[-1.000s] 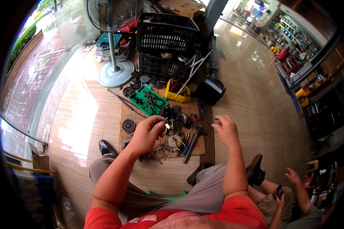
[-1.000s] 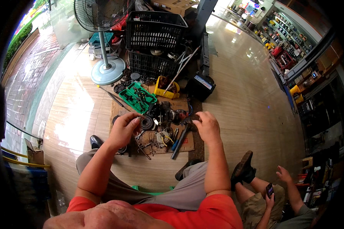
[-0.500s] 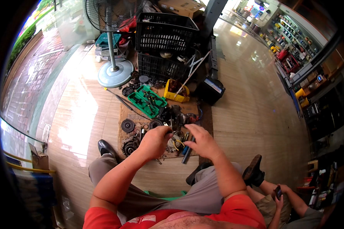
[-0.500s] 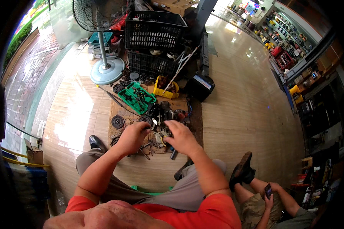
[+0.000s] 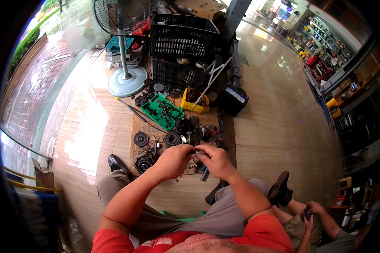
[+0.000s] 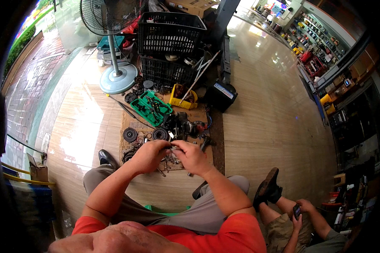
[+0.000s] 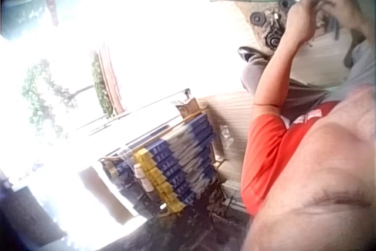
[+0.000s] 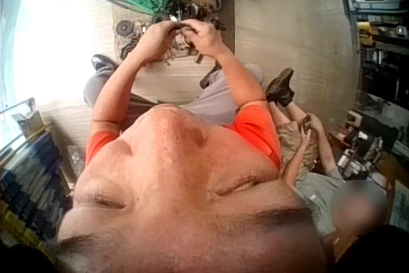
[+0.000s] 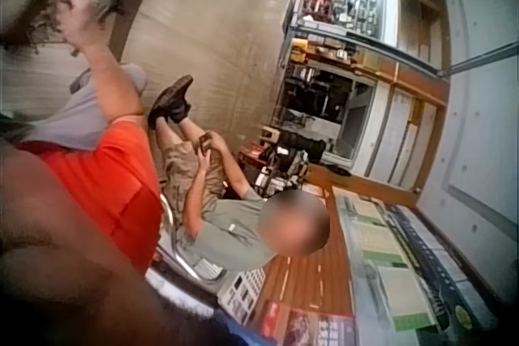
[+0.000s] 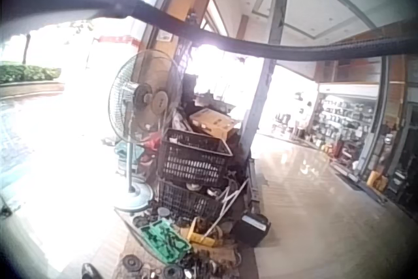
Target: The person works on a mechanical motor assembly, handling gears and a metal housing. They use pliers to pull wires through an opening and a screwdriver to work on internal components.
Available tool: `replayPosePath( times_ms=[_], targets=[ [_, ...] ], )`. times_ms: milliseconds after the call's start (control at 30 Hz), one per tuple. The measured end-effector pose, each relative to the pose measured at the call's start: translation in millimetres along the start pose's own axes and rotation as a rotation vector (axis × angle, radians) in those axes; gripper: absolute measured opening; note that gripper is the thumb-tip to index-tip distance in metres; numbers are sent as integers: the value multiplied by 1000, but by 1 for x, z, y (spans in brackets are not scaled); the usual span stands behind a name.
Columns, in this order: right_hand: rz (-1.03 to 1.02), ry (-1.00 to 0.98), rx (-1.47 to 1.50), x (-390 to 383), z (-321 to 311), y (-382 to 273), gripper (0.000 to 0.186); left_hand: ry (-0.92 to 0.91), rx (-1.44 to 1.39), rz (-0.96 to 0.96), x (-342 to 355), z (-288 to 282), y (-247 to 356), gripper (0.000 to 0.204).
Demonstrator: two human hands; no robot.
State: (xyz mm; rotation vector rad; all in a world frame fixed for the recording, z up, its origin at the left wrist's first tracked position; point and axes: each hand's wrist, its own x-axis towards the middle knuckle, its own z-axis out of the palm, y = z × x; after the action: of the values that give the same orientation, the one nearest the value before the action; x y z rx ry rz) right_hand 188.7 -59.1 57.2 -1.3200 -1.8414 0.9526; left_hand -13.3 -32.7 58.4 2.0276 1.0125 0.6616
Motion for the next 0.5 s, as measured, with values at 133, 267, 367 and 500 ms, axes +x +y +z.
replayPosePath(
  times_ms=[133, 267, 367, 500],
  targets=[
    [-65, 14, -107, 1, -7, -2, 16, -13, 1, -24, -1, 0, 0, 21],
    [-115, 14, -120, 1, -7, -3, 13, -18, -16, -23, -2, -1, -2, 21],
    [-150, 17, -142, 2, -7, -1, 13, -15, -73, -5, -4, -4, -3, 20],
    [-185, 10, -162, 3, -6, 4, 13, -27, -153, -59, -5, -9, 3, 20]
  ],
)
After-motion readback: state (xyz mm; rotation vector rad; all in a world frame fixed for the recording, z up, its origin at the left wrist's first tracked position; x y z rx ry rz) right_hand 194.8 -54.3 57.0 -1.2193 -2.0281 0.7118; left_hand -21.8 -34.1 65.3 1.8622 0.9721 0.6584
